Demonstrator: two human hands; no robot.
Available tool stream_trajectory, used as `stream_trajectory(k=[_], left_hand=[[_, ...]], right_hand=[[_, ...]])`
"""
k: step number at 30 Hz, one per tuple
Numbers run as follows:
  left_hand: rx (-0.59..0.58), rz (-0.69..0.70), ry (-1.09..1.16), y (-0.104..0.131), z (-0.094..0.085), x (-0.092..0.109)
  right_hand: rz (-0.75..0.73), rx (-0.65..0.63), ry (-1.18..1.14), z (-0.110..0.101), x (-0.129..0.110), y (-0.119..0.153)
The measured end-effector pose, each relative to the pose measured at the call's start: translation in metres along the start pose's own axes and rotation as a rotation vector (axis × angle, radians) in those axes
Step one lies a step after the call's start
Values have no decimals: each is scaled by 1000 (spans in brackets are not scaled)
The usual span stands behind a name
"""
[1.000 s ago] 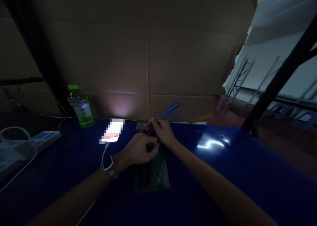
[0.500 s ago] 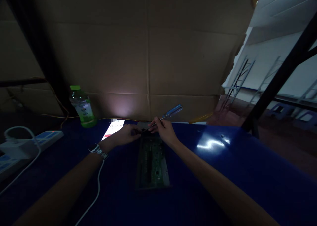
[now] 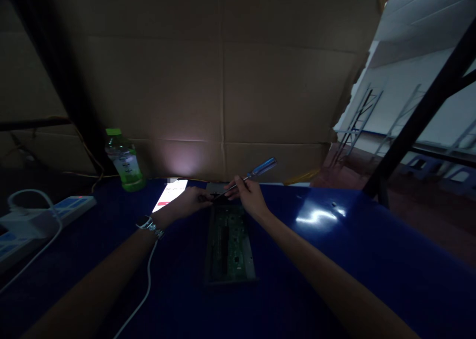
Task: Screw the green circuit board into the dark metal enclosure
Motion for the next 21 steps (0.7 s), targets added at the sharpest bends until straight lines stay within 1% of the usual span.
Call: stream_trajectory(k=[4, 7, 11, 14, 18, 21], left_hand=[[20, 7, 18, 1, -2, 0], [34, 5, 53, 2, -3, 1], [59, 3, 77, 4, -6, 4], [77, 17, 92, 3, -8, 12], [54, 54, 147, 1, 0, 31], [-19, 67, 203, -1, 13, 43]], right_hand=[[14, 36, -26, -2, -1, 1], [2, 74, -43, -7, -6, 5], [-27, 103, -53, -20, -14, 18], [-17, 123, -77, -31, -14, 31], [19, 155, -107, -42, -10, 42], [9, 165, -100, -43, -10, 44]])
Point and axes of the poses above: each hand's wrist, its own y-axis away from the middle knuckle, its own z-axis out of the palm, x = y × z, the point moved 8 cm from there along -y, towards the middle knuckle, and after that the axes turned 10 degrees about -x, right-handed, at the moved point
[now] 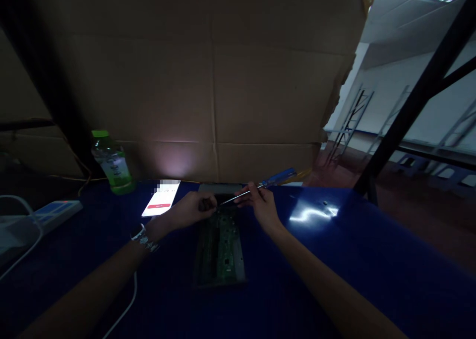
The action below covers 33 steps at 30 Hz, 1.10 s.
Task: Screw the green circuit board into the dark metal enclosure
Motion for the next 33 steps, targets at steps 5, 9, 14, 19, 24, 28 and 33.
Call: stream_trajectory(k=[5, 9, 14, 19, 24, 28, 33], left_hand=[[-37, -12, 37, -2, 11, 3], [-33, -11, 20, -2, 11, 3], [-39, -10, 8, -2, 12, 4], [-43, -6, -6, -2, 12, 2], [-61, 11, 6, -2, 14, 1], [-39, 45, -21, 0, 10, 4], [-1, 23, -107, 1, 3, -2]], right_hand=[[-25, 27, 89, 1, -3, 2], [-45, 36, 105, 2, -8, 5], [-51, 65, 89, 3, -10, 7], [-53, 71, 91, 4, -7, 9], [-31, 50, 101, 8, -6, 9], [-44, 38, 97, 10, -9, 10], [-76, 35, 116, 11, -12, 11]])
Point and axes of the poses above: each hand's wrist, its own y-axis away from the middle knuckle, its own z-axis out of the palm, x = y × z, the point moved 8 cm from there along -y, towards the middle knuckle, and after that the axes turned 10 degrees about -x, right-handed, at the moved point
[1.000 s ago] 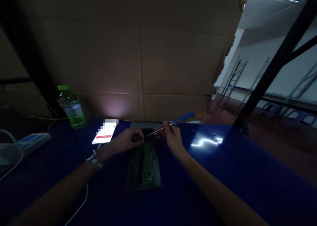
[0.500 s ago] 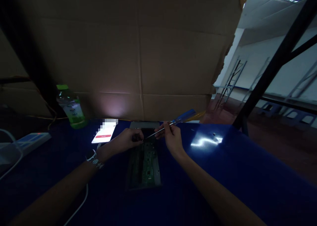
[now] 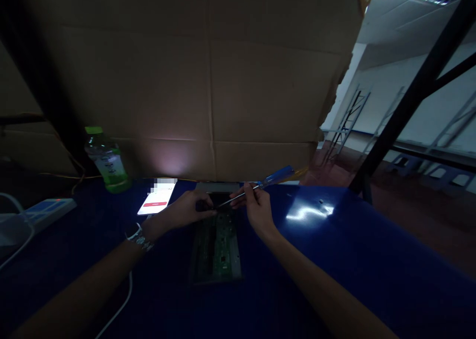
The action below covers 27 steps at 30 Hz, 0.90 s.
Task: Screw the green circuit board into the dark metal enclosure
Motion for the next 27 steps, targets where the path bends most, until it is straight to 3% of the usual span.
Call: stream_trajectory(k=[11, 19, 27], left_hand=[[-26, -41, 2, -3, 2, -4], [-11, -27, -90, -2, 4, -5], [15, 21, -165, -1, 2, 8]], right_hand=[[-69, -3, 5, 2, -9, 3], [-67, -74, 83, 8, -7, 3], [-86, -132, 169, 15, -14, -5]])
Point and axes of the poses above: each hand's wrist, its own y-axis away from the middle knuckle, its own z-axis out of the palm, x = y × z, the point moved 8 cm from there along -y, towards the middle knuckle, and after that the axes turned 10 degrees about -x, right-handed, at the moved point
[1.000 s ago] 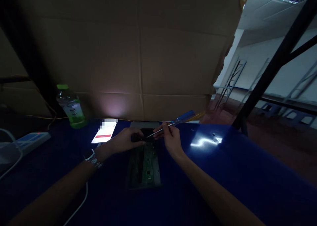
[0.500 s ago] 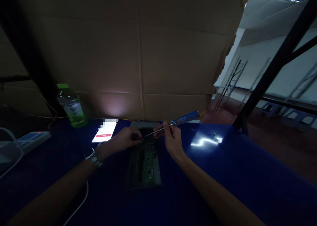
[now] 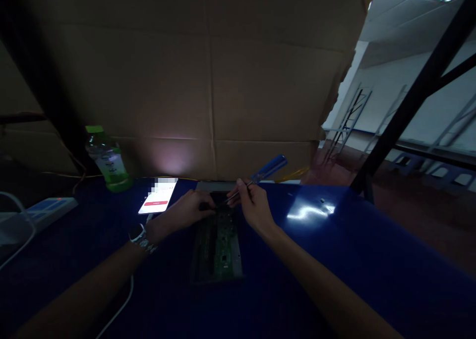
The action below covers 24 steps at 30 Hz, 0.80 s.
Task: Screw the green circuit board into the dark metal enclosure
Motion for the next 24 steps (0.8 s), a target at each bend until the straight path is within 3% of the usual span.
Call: stream_trajectory(k=[8, 11, 16, 20, 24], left_hand=[[29, -89, 124, -4, 3, 4], [24, -4, 159, -11, 2, 6], [-20, 142, 18, -27, -3, 14], [-97, 43, -59, -39, 8, 9], [-18, -59, -103, -33, 6, 8]], right_hand=[[-6, -120, 164, 6, -18, -23], [1, -138, 272, 5, -23, -34], [46, -160, 310, 3, -23, -55], [70, -162, 360, 3, -15, -62], [52, -196, 368, 8, -5, -57]])
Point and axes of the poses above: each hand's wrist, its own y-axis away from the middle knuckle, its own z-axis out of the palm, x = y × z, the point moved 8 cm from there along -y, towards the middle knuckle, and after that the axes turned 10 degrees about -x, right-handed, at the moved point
